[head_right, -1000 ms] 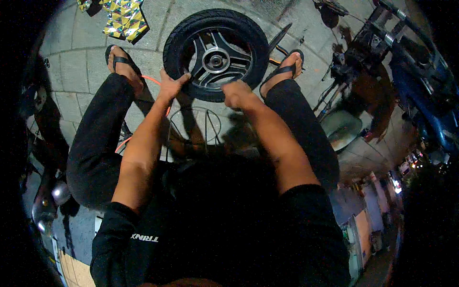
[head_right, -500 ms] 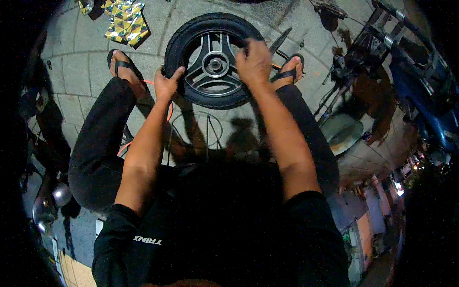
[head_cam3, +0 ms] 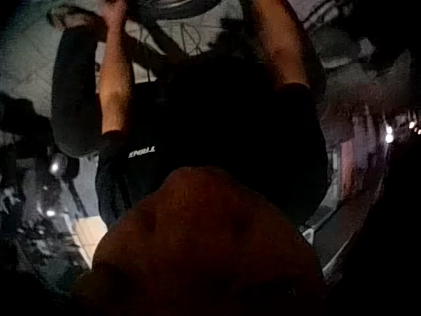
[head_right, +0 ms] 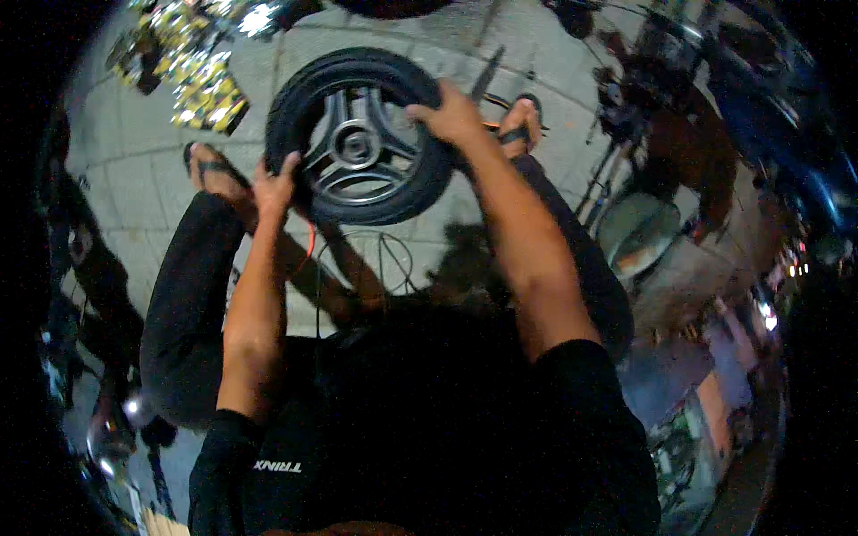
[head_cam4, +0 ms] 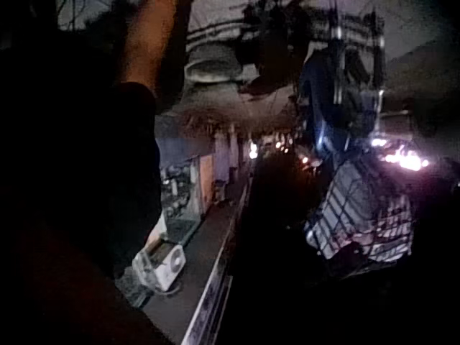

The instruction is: The person sits on the ground and uses a tire lever to pry the tire bead onto the rim. They then connect an air hose to the valve stem to inflate the tire and check the pressure with a gauge.

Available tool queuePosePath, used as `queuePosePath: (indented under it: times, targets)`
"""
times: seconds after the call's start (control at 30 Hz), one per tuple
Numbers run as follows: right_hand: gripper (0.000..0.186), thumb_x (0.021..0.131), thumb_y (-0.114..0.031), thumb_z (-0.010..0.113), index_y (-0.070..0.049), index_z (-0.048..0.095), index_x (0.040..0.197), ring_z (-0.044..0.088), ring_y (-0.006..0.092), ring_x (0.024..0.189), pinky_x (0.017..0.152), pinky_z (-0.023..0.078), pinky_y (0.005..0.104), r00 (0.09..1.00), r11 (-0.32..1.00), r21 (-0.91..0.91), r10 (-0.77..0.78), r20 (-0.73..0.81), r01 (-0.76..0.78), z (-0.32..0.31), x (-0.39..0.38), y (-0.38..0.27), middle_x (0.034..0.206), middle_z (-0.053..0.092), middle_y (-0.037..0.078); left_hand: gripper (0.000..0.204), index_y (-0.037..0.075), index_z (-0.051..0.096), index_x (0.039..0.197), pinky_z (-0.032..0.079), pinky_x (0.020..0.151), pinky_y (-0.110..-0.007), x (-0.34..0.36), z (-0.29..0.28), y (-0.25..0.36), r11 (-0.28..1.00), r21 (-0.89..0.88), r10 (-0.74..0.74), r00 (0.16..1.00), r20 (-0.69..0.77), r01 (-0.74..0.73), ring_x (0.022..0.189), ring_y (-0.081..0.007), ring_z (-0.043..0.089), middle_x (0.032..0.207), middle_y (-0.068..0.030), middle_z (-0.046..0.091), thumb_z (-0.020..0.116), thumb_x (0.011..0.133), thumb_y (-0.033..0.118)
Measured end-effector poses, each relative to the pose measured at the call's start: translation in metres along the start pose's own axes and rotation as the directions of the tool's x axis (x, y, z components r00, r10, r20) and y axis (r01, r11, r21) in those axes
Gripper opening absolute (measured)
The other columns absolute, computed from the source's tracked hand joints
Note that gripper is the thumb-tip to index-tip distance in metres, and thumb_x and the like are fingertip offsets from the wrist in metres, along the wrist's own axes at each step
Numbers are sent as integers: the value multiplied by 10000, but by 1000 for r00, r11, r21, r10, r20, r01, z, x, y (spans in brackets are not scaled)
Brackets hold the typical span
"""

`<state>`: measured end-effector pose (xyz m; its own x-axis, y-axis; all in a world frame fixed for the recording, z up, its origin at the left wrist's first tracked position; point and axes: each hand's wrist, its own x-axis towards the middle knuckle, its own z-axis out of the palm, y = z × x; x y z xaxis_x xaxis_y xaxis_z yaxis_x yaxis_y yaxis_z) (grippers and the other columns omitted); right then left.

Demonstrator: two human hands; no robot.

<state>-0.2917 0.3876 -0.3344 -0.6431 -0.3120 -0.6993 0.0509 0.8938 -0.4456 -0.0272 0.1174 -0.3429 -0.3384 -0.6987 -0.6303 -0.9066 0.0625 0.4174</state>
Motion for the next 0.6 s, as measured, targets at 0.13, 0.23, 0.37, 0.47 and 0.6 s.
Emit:
queuePosePath:
  times: [0.13, 0.23, 0.37, 0.47, 0.6]
  targets:
    - [697, 858, -577, 767, -33, 690, 1288, 675, 419, 1185, 1014, 523, 470, 995, 995, 11, -96, 35, 95, -7, 28, 20, 1251, 709, 261, 1043, -80, 492, 1500, 513, 1019, -383, 21, -9, -38, 996, -87, 33, 999, -11, -33, 1247, -345, 645, 1405, -299, 618, 879, 794, 583]
    - [520, 954, -471, 676, -49, 721, 1255, 706, 387, 1133, 974, 541, 467, 975, 987, 112, 132, -179, -113, -84, 18, 18, 1185, 748, 217, 1065, -107, 488, 1480, 501, 1024, -368, 24, -20, -22, 995, -97, 9, 1000, 24, -7, 1242, -295, 629, 1370, -269, 632, 907, 767, 563]
    - [507, 932, -421, 668, 34, 750, 1138, 713, 433, 1059, 948, 548, 488, 957, 961, -209, 121, -263, -179, -129, 26, 68, 1081, 743, 274, 1160, -140, 471, 1469, 473, 1083, -385, 48, -21, -48, 994, -80, -55, 984, 169, 69, 1260, -335, 622, 1401, -275, 615, 910, 714, 624]
    - [484, 916, -412, 695, 23, 753, 1121, 726, 444, 995, 903, 564, 488, 953, 911, -281, 280, -118, -302, -115, 30, 102, 1027, 741, 291, 1115, -155, 557, 1389, 496, 1059, -378, 47, -33, -22, 993, -40, -93, 932, 352, 114, 1226, -328, 656, 1349, -270, 658, 915, 689, 637]
    - [517, 892, -430, 761, 78, 732, 982, 728, 399, 824, 760, 565, 476, 918, 917, -62, 396, 38, -393, -66, 21, 92, 885, 742, 258, 1081, -152, 591, 1353, 525, 1010, -374, 29, -42, 1, 983, -136, -77, 947, 310, 125, 1169, -311, 689, 1273, -254, 705, 893, 704, 658]
